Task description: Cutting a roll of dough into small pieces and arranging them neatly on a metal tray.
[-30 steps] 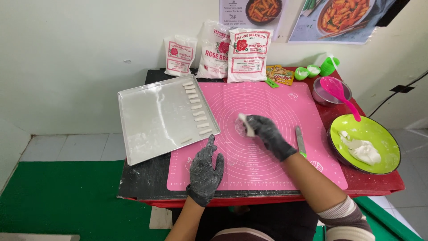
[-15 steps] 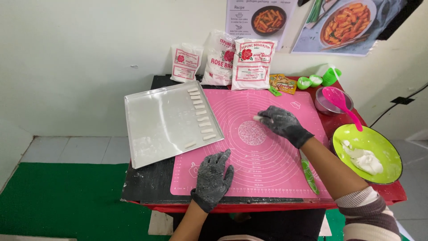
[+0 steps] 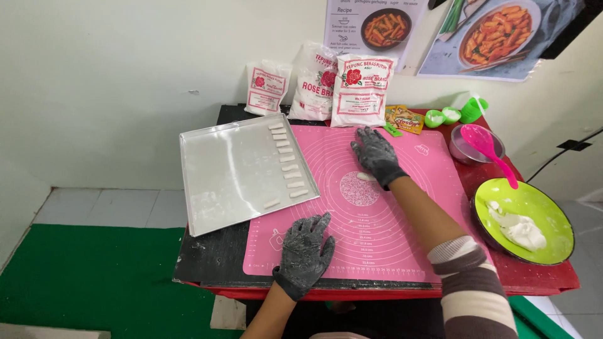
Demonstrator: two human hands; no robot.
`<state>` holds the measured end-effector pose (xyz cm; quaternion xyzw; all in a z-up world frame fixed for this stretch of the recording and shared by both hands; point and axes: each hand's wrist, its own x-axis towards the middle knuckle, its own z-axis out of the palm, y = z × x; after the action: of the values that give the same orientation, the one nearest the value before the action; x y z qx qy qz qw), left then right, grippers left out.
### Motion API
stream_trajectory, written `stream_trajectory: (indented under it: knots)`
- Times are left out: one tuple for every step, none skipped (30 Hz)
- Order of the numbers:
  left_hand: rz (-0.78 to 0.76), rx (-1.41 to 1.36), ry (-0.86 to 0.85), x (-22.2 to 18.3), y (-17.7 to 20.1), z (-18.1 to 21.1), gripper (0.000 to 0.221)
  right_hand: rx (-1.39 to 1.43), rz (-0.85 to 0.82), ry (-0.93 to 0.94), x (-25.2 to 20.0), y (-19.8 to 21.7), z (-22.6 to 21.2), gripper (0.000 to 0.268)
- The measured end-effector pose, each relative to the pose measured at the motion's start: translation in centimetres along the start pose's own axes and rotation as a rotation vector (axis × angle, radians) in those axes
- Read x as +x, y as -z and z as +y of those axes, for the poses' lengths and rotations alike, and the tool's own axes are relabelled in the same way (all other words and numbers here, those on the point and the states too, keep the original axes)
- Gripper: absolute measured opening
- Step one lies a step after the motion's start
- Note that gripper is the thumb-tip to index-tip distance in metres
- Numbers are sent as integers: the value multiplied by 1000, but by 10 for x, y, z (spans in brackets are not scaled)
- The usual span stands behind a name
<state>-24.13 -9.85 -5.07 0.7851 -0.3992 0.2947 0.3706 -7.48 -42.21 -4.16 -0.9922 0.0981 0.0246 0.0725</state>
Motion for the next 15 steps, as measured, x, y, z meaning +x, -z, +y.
stream_trajectory:
  knots:
    - [0,3,1,0,1,0,46,1,0,3,4,-17,14,71]
    - [-30,4,19,0,1,0,47,-207,16,181,7,-34,28,92]
    - [-58,3,38,0,1,1,47,-418,33,359,11,-51,43,122]
    - [-57,6,40,-3,0,1,47,-418,33,362,4,-40,30,122]
    - [-61,21,35,-3,-1,0,48,-276,-16,200,-2,-28,17,107]
    - [-66,36,31,-4,-2,-1,49,-133,-64,39,-8,-16,5,92]
    - [-63,39,31,-4,-2,-2,49,-134,-62,42,-24,0,-9,92]
    - [-45,45,24,-4,-3,-2,49,-91,-101,55,-41,17,-23,81]
    - [-29,49,17,-5,-4,-1,49,-48,-142,65,-58,32,-35,74]
    - [-28,48,17,-5,-4,-3,49,-49,-142,65,-70,36,-40,74]
    - [-35,45,24,-6,-5,-3,49,-63,-157,93,-83,40,-44,74]
    - [-43,42,31,-7,-6,-3,50,-78,-173,120,-97,43,-47,73]
    - [-44,39,32,-7,-7,-3,50,-79,-175,118,-103,37,-43,73]
    - [-53,48,39,-8,-7,-3,49,-90,-179,120,-110,32,-38,72]
    - [-61,58,43,-8,-8,-3,49,-100,-181,123,-117,27,-34,71]
